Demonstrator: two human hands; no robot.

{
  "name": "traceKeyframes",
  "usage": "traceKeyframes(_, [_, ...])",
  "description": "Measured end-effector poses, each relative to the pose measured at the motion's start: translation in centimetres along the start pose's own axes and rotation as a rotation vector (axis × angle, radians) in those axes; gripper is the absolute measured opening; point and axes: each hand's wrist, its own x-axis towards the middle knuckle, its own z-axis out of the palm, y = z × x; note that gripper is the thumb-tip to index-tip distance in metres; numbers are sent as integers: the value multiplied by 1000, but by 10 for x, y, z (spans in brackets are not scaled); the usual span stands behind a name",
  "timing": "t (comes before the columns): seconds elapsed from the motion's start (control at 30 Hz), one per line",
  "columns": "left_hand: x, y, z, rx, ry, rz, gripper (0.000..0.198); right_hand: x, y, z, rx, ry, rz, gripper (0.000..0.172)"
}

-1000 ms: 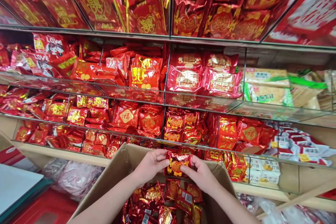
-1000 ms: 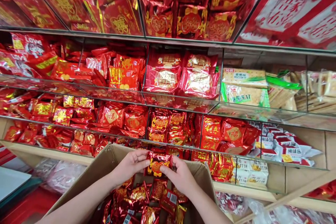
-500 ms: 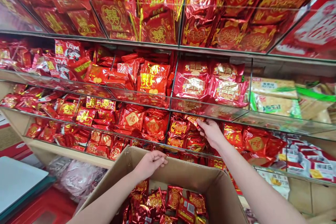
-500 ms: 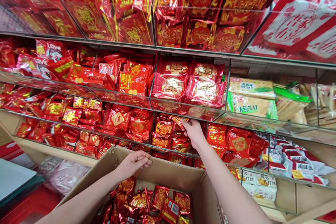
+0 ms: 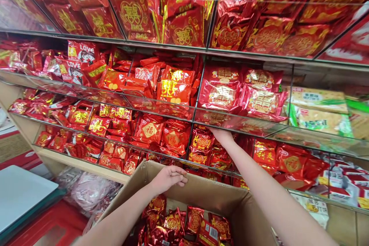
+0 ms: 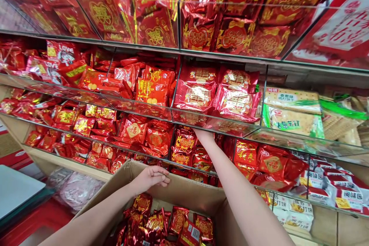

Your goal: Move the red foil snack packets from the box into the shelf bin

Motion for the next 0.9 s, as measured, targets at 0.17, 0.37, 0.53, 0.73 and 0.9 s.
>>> traceKeyframes(0.17, [1, -1, 0, -3, -6, 4, 30, 2, -10, 1, -152, 43, 20, 47])
traceKeyframes(0.37, [-1, 2, 1, 2, -17, 5, 32, -5, -6, -6, -103, 62, 36, 54])
traceKeyframes(0.53, [-2, 4, 1, 27, -17, 7, 33, -14, 4, -7, -51, 119, -22, 53])
traceKeyframes(0.73, [-3, 4, 2, 21, -23, -9, 36, -31, 14, -17, -31, 187, -66, 39])
traceKeyframes(0.9, [-4, 12, 1, 92, -55, -38, 31, -91, 1, -26, 146, 227, -221, 34])
